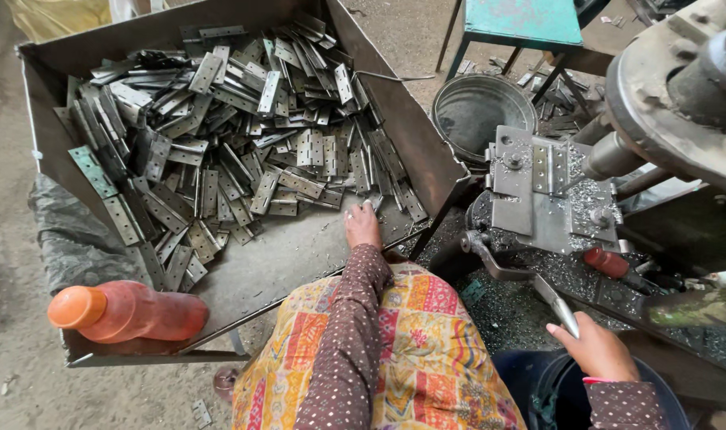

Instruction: The person repeatedly picks small metal pieces from a bin, places them into a manual punching machine, and operates the lever to process each piece. The person then removes the processed piece and returns it to the bin. This cycle is repeated continuously throughout the clip.

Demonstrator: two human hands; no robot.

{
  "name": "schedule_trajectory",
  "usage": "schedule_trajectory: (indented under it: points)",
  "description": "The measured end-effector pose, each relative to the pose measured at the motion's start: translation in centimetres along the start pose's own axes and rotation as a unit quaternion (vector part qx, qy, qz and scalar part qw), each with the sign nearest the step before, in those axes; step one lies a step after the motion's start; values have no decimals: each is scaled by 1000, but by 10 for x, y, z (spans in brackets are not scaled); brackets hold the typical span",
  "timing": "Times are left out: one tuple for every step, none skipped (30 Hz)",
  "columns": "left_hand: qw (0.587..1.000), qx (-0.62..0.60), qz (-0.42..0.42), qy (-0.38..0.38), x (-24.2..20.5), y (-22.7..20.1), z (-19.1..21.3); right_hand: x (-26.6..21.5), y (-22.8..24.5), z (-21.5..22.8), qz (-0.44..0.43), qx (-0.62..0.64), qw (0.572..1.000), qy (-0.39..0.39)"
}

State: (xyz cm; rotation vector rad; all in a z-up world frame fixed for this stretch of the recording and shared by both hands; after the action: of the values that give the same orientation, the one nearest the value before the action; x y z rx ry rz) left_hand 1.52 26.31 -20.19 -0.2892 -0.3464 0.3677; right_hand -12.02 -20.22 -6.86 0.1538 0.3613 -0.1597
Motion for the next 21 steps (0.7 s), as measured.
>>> schedule_trajectory:
  points:
    - [998, -39, 30, 34, -3, 4, 2, 0, -1, 0, 5, 2, 1000, -4]
    - [993, -75, 62, 68, -8, 10, 6, 0, -3, 0, -6, 7, 1000, 3]
    - [984, -111, 93, 101, -14, 15, 9, 1, -5, 1, -16, 13, 1000, 10]
    - [986, -117, 82, 89, -18, 16, 17, 2, -5, 1, -26, 19, 999, 16]
    - [987, -122, 71, 77, -22, 17, 23, 3, -4, 3, -25, 16, 999, 17]
    - [988, -127, 58, 64, -24, 18, 27, 3, -2, 4, -24, 15, 999, 17]
    - [989, -101, 63, 90, -26, 21, 24, 3, -1, 4, -23, 13, 1000, 17]
    - [988, -77, 67, 118, -28, 23, 19, 0, -2, 1, -38, 9, 999, 31]
    - [985, -52, 71, 146, -30, 26, 12, -3, -4, -2, -53, 5, 998, 46]
    - [998, -22, 34, 47, -29, 24, 21, -3, -6, -2, -68, 1, 996, 59]
    - [999, 9, -3, -53, -31, 21, 31, -2, -4, 1, -51, 7, 998, 42]
    - [986, 39, -43, -155, -32, 16, 41, -1, -2, 2, -35, 14, 999, 23]
    - [985, 19, -57, -163, -32, 15, 43, -1, -1, 3, -19, 21, 1000, 4]
    - [983, 0, -72, -171, -34, 13, 49, -1, 0, 1, -11, 24, 1000, -6]
    - [980, -20, -87, -178, -36, 9, 57, -1, 0, -1, -3, 27, 999, -16]
    - [992, -54, -50, -105, -36, 8, 58, -1, -1, -3, 2, 32, 999, -27]
    - [996, -86, -12, -30, -37, 5, 62, -1, -1, -5, 13, 32, 999, -33]
    - [992, -115, 23, 46, -40, -1, 67, 0, -1, -7, 22, 34, 998, -40]
    - [987, -157, -8, -12, -43, -15, 91, 0, 0, -8, 31, 35, 998, -47]
    - [977, -199, -39, -72, -44, -28, 117, 3, 1, -10, 28, 40, 998, -40]
    - [959, -240, -70, -130, -46, -42, 142, 5, 3, -11, 25, 44, 998, -32]
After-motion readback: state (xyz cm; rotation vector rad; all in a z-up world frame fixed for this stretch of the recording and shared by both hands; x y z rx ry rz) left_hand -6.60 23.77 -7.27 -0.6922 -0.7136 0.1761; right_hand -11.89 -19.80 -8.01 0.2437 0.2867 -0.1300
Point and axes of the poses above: each hand's wrist, its own x-axis towards the middle knuckle, its own z-axis out of the back of the hand, y = z × x, the point moved 6 cm from there along x, towards the middle knuckle
